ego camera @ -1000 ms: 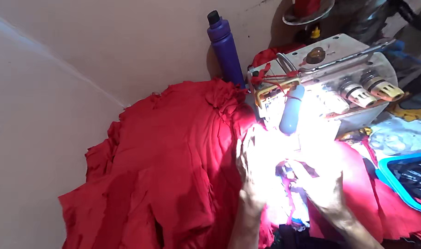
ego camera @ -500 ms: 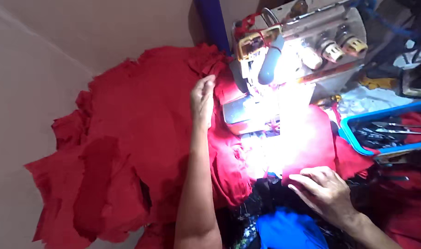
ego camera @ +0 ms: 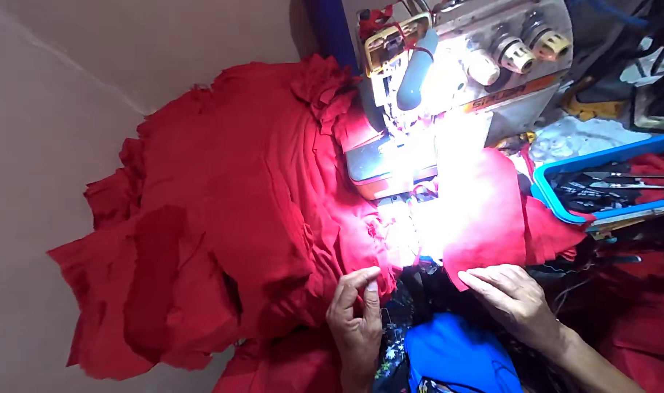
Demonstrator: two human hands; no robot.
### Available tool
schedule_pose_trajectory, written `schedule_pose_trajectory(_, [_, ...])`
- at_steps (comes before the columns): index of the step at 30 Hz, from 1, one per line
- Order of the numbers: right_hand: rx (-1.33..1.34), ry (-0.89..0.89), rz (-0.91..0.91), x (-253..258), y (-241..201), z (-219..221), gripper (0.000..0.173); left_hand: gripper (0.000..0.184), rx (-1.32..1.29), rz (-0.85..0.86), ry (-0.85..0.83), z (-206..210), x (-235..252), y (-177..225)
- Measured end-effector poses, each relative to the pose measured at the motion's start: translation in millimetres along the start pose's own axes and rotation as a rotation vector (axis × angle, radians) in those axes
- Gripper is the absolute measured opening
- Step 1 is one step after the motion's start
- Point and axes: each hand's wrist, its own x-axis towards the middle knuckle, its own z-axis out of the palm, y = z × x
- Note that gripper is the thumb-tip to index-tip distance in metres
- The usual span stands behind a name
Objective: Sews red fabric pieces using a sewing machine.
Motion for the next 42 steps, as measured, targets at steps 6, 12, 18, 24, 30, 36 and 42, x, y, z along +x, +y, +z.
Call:
schedule_pose_trajectory(6, [0.168, -0.020, 0.219, 17, -4, -8, 0.029, 0.015, -0.026, -0.042, -0.078, 22, -10, 2])
schedule_pose_trajectory(12, [0.446, -0.123, 0.328, 33, 4, -37, 0.020, 0.016, -0.017, -0.043, -0.259, 24, -5, 7])
schedule_pose_trajectory(18, [0.435, 0.113, 0.367, 73, -10, -71, 0.022, 0.050, -0.377, -0.372, -0.784, 57, 55, 45])
schedule_pose_trajectory(24, [0.335, 0.042, 0.081, 73, -10, -73, 0.024, 0.033, -0.183, -0.564, -0.606, 115, 114, 23])
schedule_pose_trajectory(30, [0.319, -0.004, 0.112, 62, 6, -71, 0.028, 0.030, 0.045, -0.224, -0.342, 131, 100, 18])
schedule_pose_trajectory(36, [0.383, 0.128, 0.216, 102, 16, -67, 0.024, 0.018, -0.491, -0.209, -0.342, 137, 116, 50])
schedule_pose_trajectory(42, [0.527, 0.274, 0.383, 148, 13, -66, 0.008, 0.018, -0.601, -0.140, -0.388, 102, 117, 75])
